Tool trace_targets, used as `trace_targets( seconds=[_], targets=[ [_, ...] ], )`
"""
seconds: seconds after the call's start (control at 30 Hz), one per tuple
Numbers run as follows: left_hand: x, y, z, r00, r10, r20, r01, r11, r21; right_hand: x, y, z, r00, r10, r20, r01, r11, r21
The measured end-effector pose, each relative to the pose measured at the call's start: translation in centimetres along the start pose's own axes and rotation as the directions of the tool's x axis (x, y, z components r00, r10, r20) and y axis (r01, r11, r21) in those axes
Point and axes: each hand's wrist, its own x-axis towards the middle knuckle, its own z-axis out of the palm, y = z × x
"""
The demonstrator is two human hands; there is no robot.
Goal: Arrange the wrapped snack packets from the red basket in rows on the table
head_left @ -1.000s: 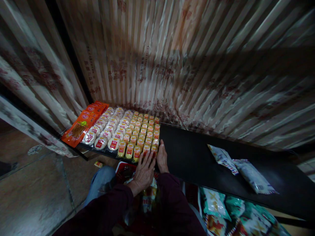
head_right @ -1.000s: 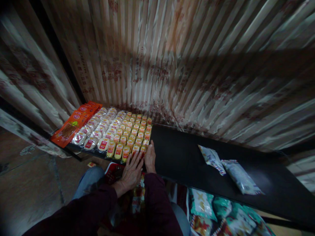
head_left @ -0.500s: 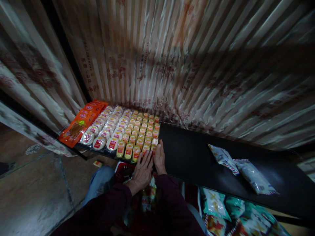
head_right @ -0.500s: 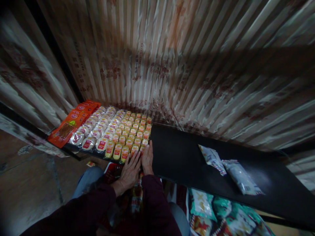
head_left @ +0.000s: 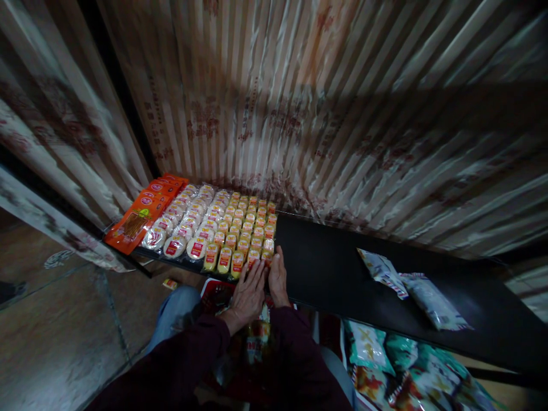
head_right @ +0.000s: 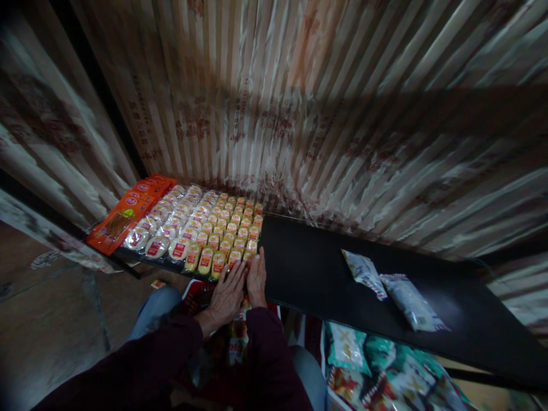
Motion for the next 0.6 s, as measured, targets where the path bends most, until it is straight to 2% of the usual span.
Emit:
trace_targets(
  seconds=[0.13,0.3,0.43,0.6],
  targets=[
    [-0.4,0.2,-0.1,1.000,0.003,0.016,-0.003,1.000,-0.008,-0.6,0.2,-0.4,1.000,-0.007,-0.012,0.007,1.000,0.004],
    [0.4,0.4,-1.0,1.000,0.000,-0.019,-0.001,0.999,-0.043,1.0,0.0,-0.9,1.000,-0.005,-0.024,0.005,1.000,0.024],
    [3.6,-0.3,-1.9,0.997,-0.065,-0.053,0.060,0.995,-0.084,3.3,-0.1,-1.0,1.000,-0.016,-0.021,0.017,1.000,0.022],
    [9.5,-3.2,-2.1,0.982,-0.182,-0.055,0.176,0.978,-0.108,6.5,-0.1,-1.1,0.999,-0.050,-0.012,0.051,0.998,0.040]
  ],
)
